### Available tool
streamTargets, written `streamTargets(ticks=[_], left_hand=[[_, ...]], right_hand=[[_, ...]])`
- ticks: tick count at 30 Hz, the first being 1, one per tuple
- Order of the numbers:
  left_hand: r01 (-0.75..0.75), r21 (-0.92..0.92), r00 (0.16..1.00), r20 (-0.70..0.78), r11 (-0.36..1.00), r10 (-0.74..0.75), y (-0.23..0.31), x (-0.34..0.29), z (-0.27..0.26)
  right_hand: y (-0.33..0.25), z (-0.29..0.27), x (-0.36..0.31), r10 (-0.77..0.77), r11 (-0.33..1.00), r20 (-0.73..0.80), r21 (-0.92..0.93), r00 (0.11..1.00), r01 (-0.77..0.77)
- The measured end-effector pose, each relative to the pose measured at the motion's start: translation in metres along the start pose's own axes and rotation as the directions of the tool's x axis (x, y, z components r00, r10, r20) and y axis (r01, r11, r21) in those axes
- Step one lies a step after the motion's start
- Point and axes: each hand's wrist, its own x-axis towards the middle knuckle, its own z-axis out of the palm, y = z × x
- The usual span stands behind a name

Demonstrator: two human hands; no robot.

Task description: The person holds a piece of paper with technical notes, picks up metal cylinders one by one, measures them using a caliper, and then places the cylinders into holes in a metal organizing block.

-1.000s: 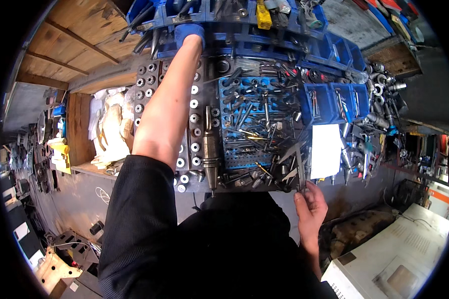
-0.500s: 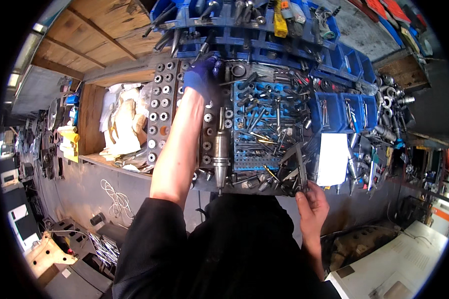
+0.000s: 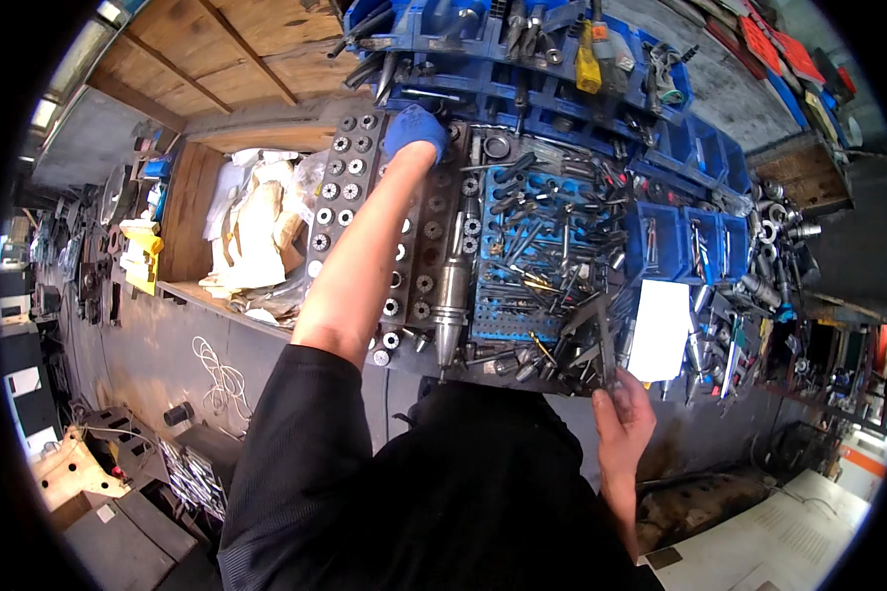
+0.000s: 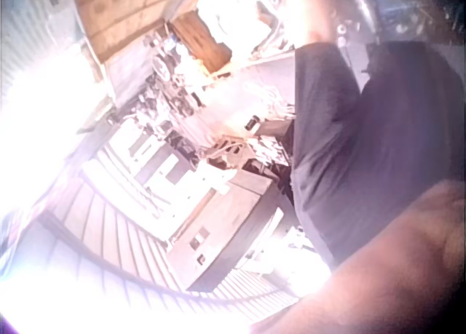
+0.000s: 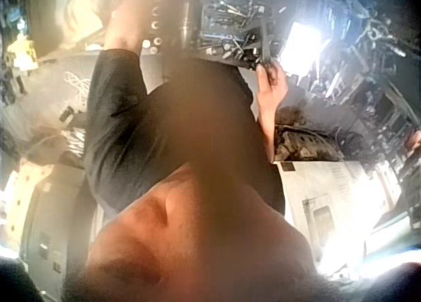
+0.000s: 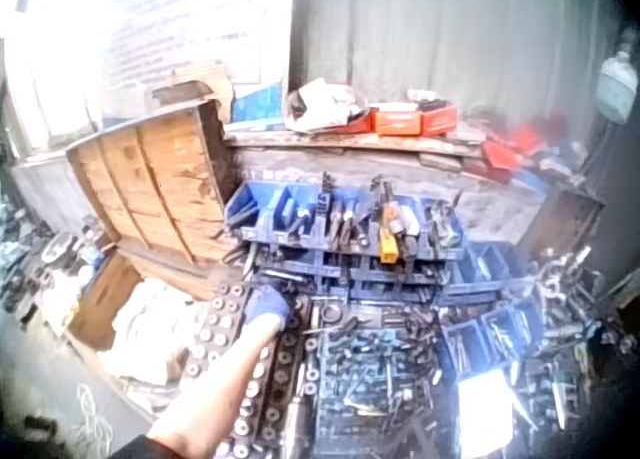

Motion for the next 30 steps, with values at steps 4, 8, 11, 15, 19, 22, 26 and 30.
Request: streamTargets(ticks=[4,8,11,15,19,22,26,30], left_hand=[[-0.142,0.253,0.990,0.059,0.957,0.131,0.044,-0.043,-0.051],[-0.293,0.340,0.944,-0.045,0.894,0.326,0.028,-0.016,-0.040],[-0.157,0.301,0.986,0.003,0.940,0.164,0.033,-0.008,-0.039],[-0.075,0.256,0.997,0.036,0.964,0.068,0.017,0.024,-0.025],[0.012,0.200,0.997,0.072,0.980,-0.026,0.043,0.010,-0.041],[0.036,0.207,0.996,0.069,0.978,-0.051,0.028,0.025,-0.029],[0.029,0.223,0.996,-0.089,0.974,-0.009,0.042,0.009,-0.025],[0.026,0.227,0.990,-0.143,0.974,0.007,0.051,-0.015,-0.046]], right_hand=[[0.008,-0.015,-0.002,0.045,0.999,-0.048,0.022,0.998,-0.044],[0.006,-0.015,0.000,0.078,0.996,-0.048,0.056,0.996,-0.075],[0.008,-0.015,-0.001,0.083,0.995,-0.080,0.067,0.993,-0.077],[0.011,-0.015,0.000,0.084,0.995,-0.069,0.067,0.994,-0.080],[0.011,-0.016,0.001,0.093,0.995,-0.076,0.051,0.993,-0.090],[0.007,-0.014,0.002,0.086,0.995,-0.067,0.057,0.994,-0.082],[0.014,-0.019,0.003,0.076,0.995,-0.078,0.066,0.994,-0.071],[0.014,-0.018,0.002,0.080,0.996,-0.081,0.044,0.994,-0.077]])
